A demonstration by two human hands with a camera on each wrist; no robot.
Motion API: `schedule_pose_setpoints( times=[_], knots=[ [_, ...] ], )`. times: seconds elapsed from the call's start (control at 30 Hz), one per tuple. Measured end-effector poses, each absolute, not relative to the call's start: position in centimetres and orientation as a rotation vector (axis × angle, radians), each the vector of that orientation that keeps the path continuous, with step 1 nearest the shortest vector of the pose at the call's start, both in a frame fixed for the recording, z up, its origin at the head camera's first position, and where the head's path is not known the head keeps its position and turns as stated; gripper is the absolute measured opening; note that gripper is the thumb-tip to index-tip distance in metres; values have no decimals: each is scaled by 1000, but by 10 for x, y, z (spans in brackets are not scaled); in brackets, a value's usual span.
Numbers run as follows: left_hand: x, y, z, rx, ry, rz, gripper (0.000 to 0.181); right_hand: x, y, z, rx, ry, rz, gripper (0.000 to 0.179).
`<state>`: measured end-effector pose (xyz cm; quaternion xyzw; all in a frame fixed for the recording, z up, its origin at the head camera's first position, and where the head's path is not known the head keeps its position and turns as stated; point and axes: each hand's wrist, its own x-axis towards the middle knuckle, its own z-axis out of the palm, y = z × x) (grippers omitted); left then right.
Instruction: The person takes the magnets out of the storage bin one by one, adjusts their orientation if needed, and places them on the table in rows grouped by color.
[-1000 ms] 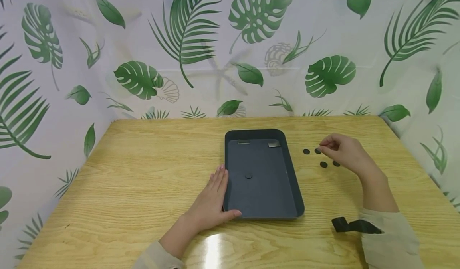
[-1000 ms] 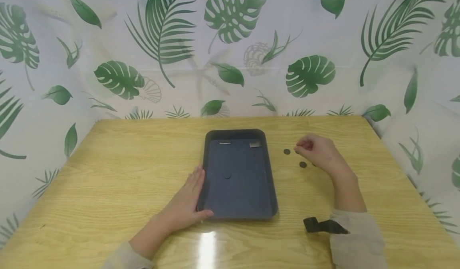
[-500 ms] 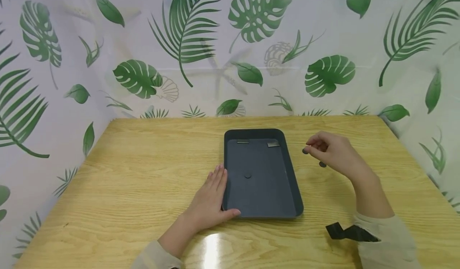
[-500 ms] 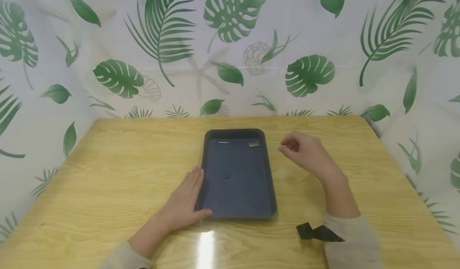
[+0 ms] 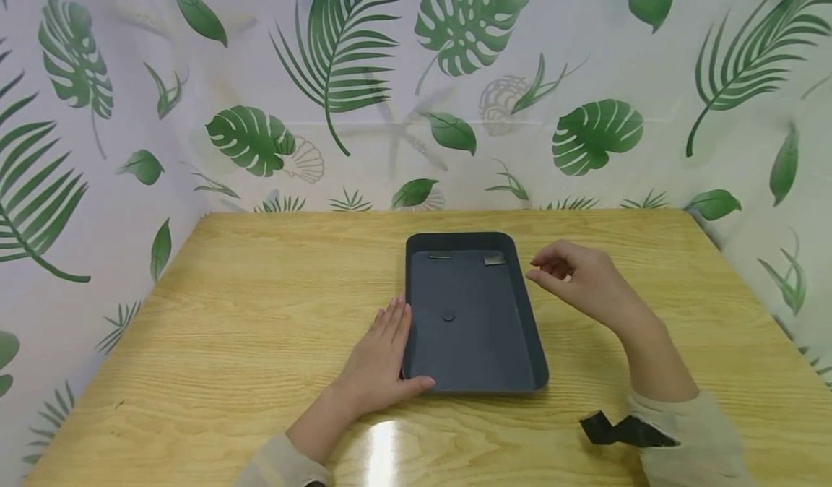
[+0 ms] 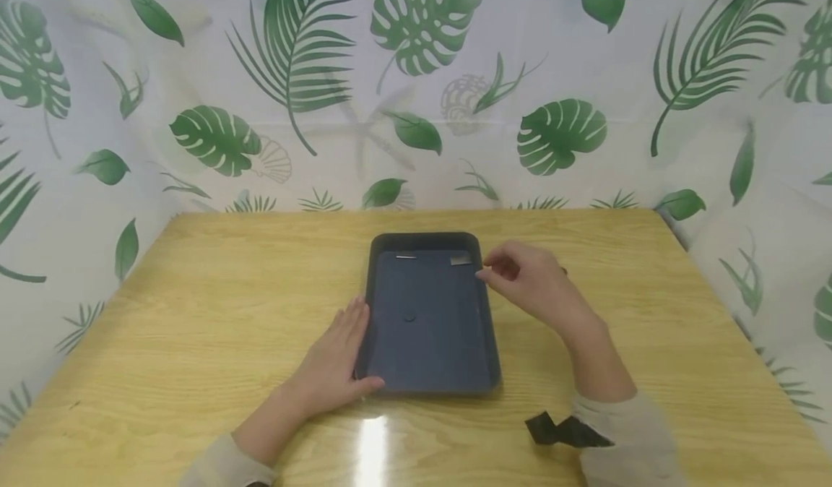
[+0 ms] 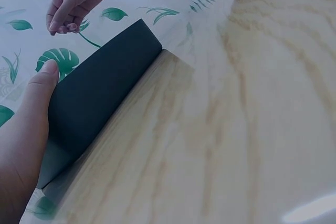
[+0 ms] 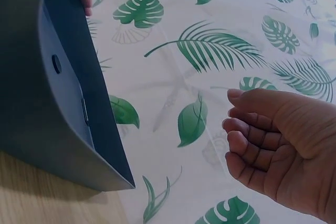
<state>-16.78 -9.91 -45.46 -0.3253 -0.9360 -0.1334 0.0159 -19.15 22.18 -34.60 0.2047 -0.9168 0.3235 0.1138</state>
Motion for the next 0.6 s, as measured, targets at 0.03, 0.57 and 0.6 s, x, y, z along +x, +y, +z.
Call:
schedule_pose_setpoints(
  times=[0.03, 0.57, 0.6],
  knots=[
    [-168, -99, -455, -1012, -2909, -418, 103, -191, 220, -347, 614, -2676, 947, 10],
    [-168, -98, -454, -1007, -2931, -421, 104, -198, 177, -383, 943, -2492, 917, 17],
    [-168, -98, -454, -1006, -2932, -420, 104, -197, 175, -385, 961, -2487, 912, 17]
  ],
)
